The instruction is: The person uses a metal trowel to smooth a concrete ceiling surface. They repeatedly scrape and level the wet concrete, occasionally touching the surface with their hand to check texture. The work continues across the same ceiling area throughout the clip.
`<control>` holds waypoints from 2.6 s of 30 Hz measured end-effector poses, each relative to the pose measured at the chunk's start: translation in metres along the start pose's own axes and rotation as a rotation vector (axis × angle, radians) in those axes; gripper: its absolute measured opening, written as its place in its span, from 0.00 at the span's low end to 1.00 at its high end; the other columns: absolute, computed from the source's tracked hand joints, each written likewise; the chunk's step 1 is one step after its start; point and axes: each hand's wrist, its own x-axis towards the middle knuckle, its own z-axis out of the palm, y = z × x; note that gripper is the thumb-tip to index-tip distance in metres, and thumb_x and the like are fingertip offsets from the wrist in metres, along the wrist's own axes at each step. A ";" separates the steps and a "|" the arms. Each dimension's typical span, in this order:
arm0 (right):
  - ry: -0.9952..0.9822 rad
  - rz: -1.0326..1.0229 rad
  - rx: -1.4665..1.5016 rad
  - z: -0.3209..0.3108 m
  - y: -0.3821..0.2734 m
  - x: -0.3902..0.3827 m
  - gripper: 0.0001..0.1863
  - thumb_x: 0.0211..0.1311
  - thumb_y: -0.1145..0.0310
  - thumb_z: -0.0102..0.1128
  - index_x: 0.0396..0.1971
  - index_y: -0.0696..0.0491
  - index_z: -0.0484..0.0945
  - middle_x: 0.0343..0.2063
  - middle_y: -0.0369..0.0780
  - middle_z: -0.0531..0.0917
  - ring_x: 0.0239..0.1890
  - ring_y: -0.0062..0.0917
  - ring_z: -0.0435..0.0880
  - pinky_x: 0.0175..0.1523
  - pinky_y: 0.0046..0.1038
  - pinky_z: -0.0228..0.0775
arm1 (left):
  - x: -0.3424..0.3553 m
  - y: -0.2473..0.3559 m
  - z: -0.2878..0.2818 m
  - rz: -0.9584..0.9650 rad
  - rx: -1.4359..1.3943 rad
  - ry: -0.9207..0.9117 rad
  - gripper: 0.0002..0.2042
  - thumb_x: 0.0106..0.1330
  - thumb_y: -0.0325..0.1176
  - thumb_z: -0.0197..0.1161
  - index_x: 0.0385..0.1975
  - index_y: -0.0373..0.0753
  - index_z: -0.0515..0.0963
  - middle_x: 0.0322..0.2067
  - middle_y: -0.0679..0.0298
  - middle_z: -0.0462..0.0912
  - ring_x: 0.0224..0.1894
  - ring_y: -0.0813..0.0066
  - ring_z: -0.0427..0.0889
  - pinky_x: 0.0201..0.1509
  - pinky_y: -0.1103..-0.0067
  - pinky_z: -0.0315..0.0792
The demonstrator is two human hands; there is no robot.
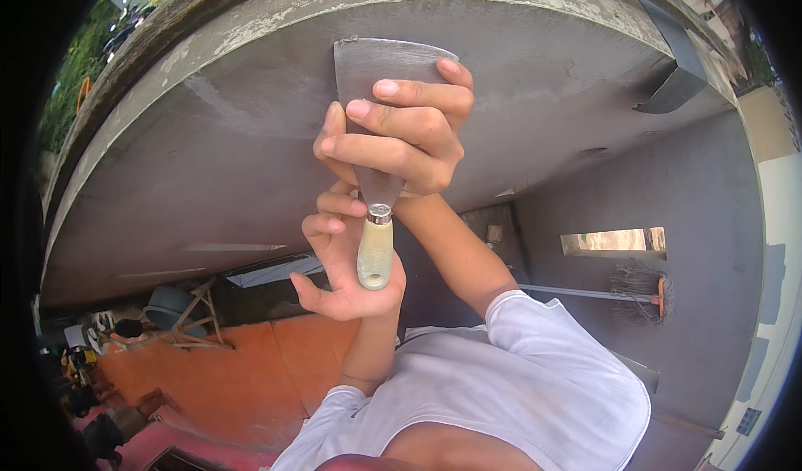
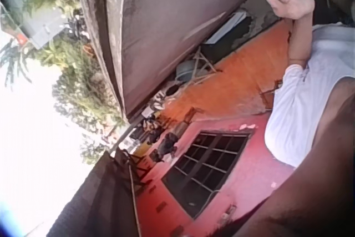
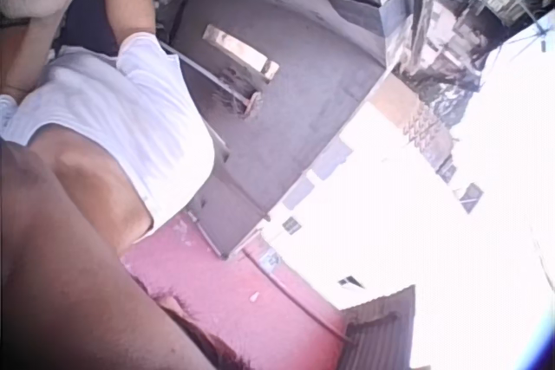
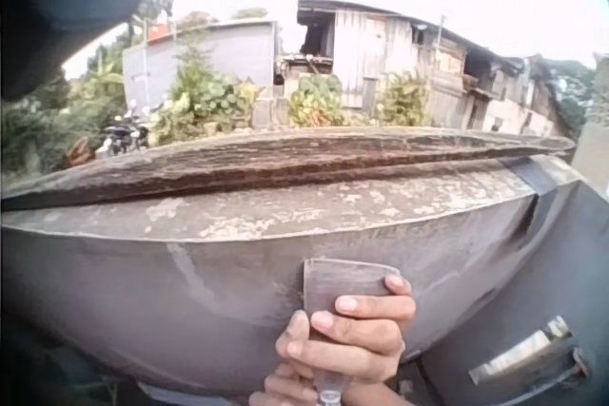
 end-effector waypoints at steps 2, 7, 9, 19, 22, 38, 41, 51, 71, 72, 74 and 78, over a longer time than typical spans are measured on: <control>-0.022 -0.007 -0.010 -0.007 -0.001 -0.006 0.18 0.48 0.73 0.73 0.23 0.30 0.75 0.29 0.21 0.74 0.42 0.20 0.78 0.63 0.41 0.65 | -0.005 -0.001 -0.003 -0.002 0.013 0.001 0.34 0.66 0.64 0.30 0.39 0.37 0.71 0.42 0.50 0.76 0.60 0.47 0.66 0.68 0.53 0.53; 0.005 -0.053 -0.005 0.001 0.003 0.004 0.19 0.47 0.73 0.74 0.21 0.30 0.74 0.29 0.20 0.75 0.42 0.19 0.78 0.63 0.40 0.65 | 0.005 0.003 0.005 -0.010 -0.084 0.028 0.34 0.66 0.64 0.29 0.38 0.37 0.71 0.40 0.50 0.77 0.62 0.45 0.66 0.68 0.52 0.53; 0.017 -0.051 -0.008 0.004 0.001 0.010 0.19 0.46 0.74 0.74 0.20 0.30 0.74 0.29 0.20 0.75 0.42 0.19 0.78 0.63 0.39 0.65 | 0.006 0.004 0.008 0.005 -0.065 0.018 0.34 0.66 0.64 0.29 0.38 0.37 0.71 0.41 0.49 0.78 0.61 0.45 0.67 0.68 0.52 0.53; 0.091 -0.056 0.075 0.015 0.008 0.024 0.18 0.36 0.76 0.72 0.22 0.31 0.82 0.27 0.22 0.77 0.39 0.20 0.78 0.63 0.39 0.63 | 0.024 0.007 0.020 0.023 -0.061 -0.041 0.34 0.66 0.67 0.30 0.37 0.39 0.71 0.41 0.54 0.76 0.59 0.48 0.68 0.64 0.55 0.60; 0.092 -0.041 0.081 0.008 0.007 0.017 0.17 0.37 0.75 0.73 0.22 0.31 0.82 0.28 0.21 0.77 0.41 0.20 0.78 0.63 0.40 0.64 | 0.013 0.003 0.017 0.009 -0.087 -0.033 0.34 0.66 0.65 0.29 0.35 0.37 0.72 0.41 0.49 0.77 0.63 0.42 0.66 0.69 0.52 0.51; -0.055 0.028 0.092 -0.020 0.000 -0.035 0.16 0.40 0.73 0.74 0.21 0.30 0.81 0.28 0.20 0.76 0.42 0.18 0.78 0.66 0.39 0.62 | -0.021 -0.009 -0.009 -0.027 0.048 0.078 0.31 0.67 0.64 0.31 0.34 0.40 0.69 0.40 0.57 0.75 0.52 0.58 0.69 0.61 0.62 0.59; -0.063 0.004 0.056 -0.027 0.003 -0.044 0.17 0.40 0.73 0.74 0.21 0.29 0.81 0.28 0.20 0.76 0.43 0.18 0.78 0.67 0.39 0.62 | -0.027 -0.015 -0.020 -0.029 0.113 0.093 0.30 0.67 0.63 0.31 0.33 0.40 0.69 0.38 0.58 0.76 0.51 0.59 0.69 0.61 0.62 0.58; -0.055 0.017 0.037 -0.019 -0.001 -0.031 0.18 0.41 0.74 0.73 0.22 0.28 0.81 0.27 0.20 0.75 0.43 0.18 0.77 0.65 0.39 0.62 | -0.024 -0.009 -0.016 -0.001 0.003 0.083 0.32 0.67 0.61 0.30 0.34 0.36 0.71 0.41 0.50 0.79 0.65 0.42 0.64 0.70 0.51 0.49; -0.044 -0.041 0.018 -0.012 0.004 -0.022 0.18 0.40 0.74 0.74 0.22 0.28 0.80 0.30 0.19 0.76 0.43 0.18 0.77 0.67 0.38 0.61 | -0.008 -0.010 -0.017 -0.004 -0.076 0.081 0.29 0.66 0.59 0.33 0.30 0.38 0.70 0.36 0.50 0.79 0.61 0.49 0.67 0.69 0.52 0.51; -0.035 -0.048 0.019 -0.010 0.004 -0.018 0.18 0.40 0.74 0.74 0.23 0.28 0.81 0.30 0.19 0.76 0.43 0.18 0.77 0.67 0.38 0.61 | -0.007 -0.008 -0.015 -0.009 -0.080 0.082 0.29 0.66 0.59 0.33 0.30 0.38 0.70 0.35 0.50 0.79 0.61 0.50 0.67 0.69 0.52 0.50; -0.040 -0.048 0.016 -0.009 0.003 -0.016 0.18 0.39 0.74 0.74 0.23 0.28 0.81 0.29 0.20 0.76 0.43 0.18 0.77 0.67 0.38 0.61 | -0.003 -0.004 -0.009 -0.021 -0.114 0.102 0.29 0.66 0.60 0.33 0.30 0.38 0.70 0.36 0.50 0.79 0.61 0.50 0.66 0.70 0.51 0.49; -0.039 -0.012 0.039 -0.011 0.002 -0.019 0.18 0.39 0.75 0.74 0.22 0.28 0.82 0.29 0.20 0.76 0.43 0.18 0.77 0.66 0.38 0.61 | -0.010 -0.005 -0.010 -0.053 -0.092 0.126 0.29 0.66 0.60 0.32 0.30 0.38 0.70 0.36 0.50 0.79 0.62 0.49 0.66 0.70 0.51 0.48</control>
